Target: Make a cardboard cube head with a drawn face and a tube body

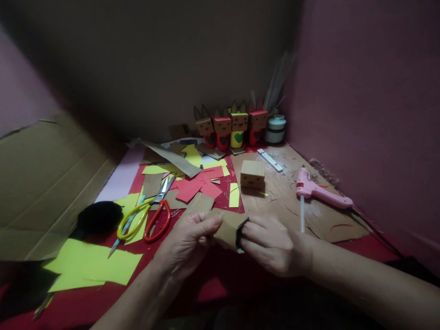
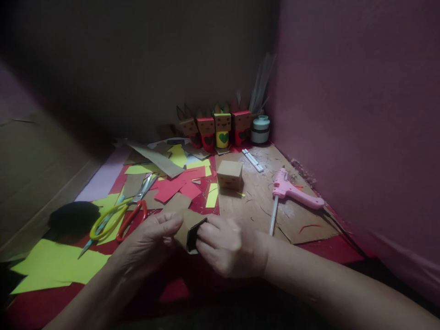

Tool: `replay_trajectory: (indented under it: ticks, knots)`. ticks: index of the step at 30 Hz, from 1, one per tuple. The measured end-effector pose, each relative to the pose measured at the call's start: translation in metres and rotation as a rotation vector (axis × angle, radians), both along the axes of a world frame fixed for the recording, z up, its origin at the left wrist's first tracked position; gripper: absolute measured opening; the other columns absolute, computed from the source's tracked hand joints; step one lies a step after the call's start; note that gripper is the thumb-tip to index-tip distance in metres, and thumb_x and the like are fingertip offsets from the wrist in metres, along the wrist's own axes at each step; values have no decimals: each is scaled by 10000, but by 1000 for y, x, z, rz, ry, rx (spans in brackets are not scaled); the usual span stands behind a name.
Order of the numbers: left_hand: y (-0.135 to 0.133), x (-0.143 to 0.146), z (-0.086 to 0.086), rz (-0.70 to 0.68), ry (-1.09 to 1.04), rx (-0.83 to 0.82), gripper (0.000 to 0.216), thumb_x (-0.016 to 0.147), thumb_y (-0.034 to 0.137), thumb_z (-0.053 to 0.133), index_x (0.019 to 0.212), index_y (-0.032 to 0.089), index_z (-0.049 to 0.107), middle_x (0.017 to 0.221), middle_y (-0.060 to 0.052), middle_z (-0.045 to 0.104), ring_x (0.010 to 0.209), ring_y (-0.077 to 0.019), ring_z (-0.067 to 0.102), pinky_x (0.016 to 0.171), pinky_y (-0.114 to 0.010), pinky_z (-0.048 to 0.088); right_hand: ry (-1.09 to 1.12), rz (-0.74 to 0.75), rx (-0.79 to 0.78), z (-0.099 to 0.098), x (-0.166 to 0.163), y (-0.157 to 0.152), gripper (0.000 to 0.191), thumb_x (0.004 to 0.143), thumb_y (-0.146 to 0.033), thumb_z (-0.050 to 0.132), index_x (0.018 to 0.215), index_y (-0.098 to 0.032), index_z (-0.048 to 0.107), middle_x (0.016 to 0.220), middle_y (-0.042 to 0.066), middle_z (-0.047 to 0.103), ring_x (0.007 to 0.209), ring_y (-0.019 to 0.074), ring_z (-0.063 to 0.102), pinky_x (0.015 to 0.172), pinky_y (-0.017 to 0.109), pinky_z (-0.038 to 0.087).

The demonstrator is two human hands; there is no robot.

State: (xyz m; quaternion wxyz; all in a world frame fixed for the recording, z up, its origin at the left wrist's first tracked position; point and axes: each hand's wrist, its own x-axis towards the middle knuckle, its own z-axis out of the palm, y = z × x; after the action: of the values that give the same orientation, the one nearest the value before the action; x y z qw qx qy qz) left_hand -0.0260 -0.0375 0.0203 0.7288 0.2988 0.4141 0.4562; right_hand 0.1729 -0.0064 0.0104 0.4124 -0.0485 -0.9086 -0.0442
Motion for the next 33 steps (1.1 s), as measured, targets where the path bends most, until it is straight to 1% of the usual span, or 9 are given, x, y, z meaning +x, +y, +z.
replay_trajectory:
  ticks: [4, 6, 8, 10, 12, 18, 21, 26, 33]
  knots:
    - [-2, -11, 6, 107, 177, 92, 250, 733, 322, 866, 895, 161, 764, 813, -44, 712, 697, -134, 644, 632, -206, 516, 18, -37, -7, -1, 1, 4, 535, 992, -32, 307, 609, -108, 673, 580, 76, 566, 566, 178, 431, 506, 314, 373]
    - [-8, -13, 13, 160, 452, 285, 423, 751, 314, 850, 1154, 293, 724, 1155, -56, 726, 1027, -227, 672, 863, -306, 543, 13, -39, -4, -2, 1, 6, 524, 989, -26, 310, 621, -106, 675, 588, 75, 563, 569, 178, 435, 504, 314, 371]
    - [-13, -11, 22, 73, 743, 542, 640, 695, 294, 881, 1298, 333, 671, 1370, -66, 651, 1283, -309, 551, 1077, -388, 437, -4, -30, 4, -3, 0, 6, 501, 975, -22, 332, 612, -120, 663, 590, 67, 550, 571, 179, 440, 496, 317, 363]
    - [-15, -6, 29, -33, 911, 689, 496, 796, 320, 788, 1283, 311, 698, 1344, -73, 676, 1279, -324, 555, 1118, -419, 399, -21, -31, 17, -3, 0, 6, 483, 964, -29, 359, 588, -146, 639, 587, 56, 534, 571, 182, 443, 490, 320, 358]
    - [-13, -2, 34, -140, 947, 739, 391, 892, 324, 668, 1280, 291, 708, 1255, -77, 724, 1190, -306, 620, 1065, -403, 452, -59, -30, 33, -3, 0, 6, 464, 950, -25, 373, 589, -151, 637, 598, 54, 539, 571, 182, 453, 489, 322, 362]
    - [3, -6, 40, -312, 905, 691, 323, 940, 304, 593, 1223, 284, 748, 1128, -62, 778, 1052, -259, 696, 943, -305, 521, -148, -9, 63, -1, 4, 4, 417, 967, -37, 379, 686, -125, 674, 672, 79, 600, 617, 190, 505, 529, 325, 426]
    - [4, -6, 38, -316, 874, 664, 312, 936, 314, 605, 1209, 289, 755, 1107, -59, 790, 1011, -263, 719, 928, -324, 540, -156, -22, -4, 0, 4, 0, 384, 979, -42, 384, 738, -114, 674, 708, 87, 618, 652, 181, 520, 579, 308, 469]
    - [-4, 3, 31, -272, 873, 683, 329, 968, 360, 570, 1260, 317, 715, 1199, -37, 760, 1116, -241, 688, 949, -289, 520, -114, -21, -124, 2, 3, -4, 408, 1005, -56, 333, 786, -107, 674, 743, 100, 649, 681, 181, 551, 596, 296, 500]
    - [-6, 17, 18, -70, 1024, 864, 335, 1008, 350, 458, 1068, 221, 761, 895, -47, 761, 849, -223, 702, 761, -282, 520, -102, -2, -274, 4, -1, 1, 400, 1029, -116, 324, 773, -149, 630, 780, 84, 652, 719, 172, 570, 622, 279, 524]
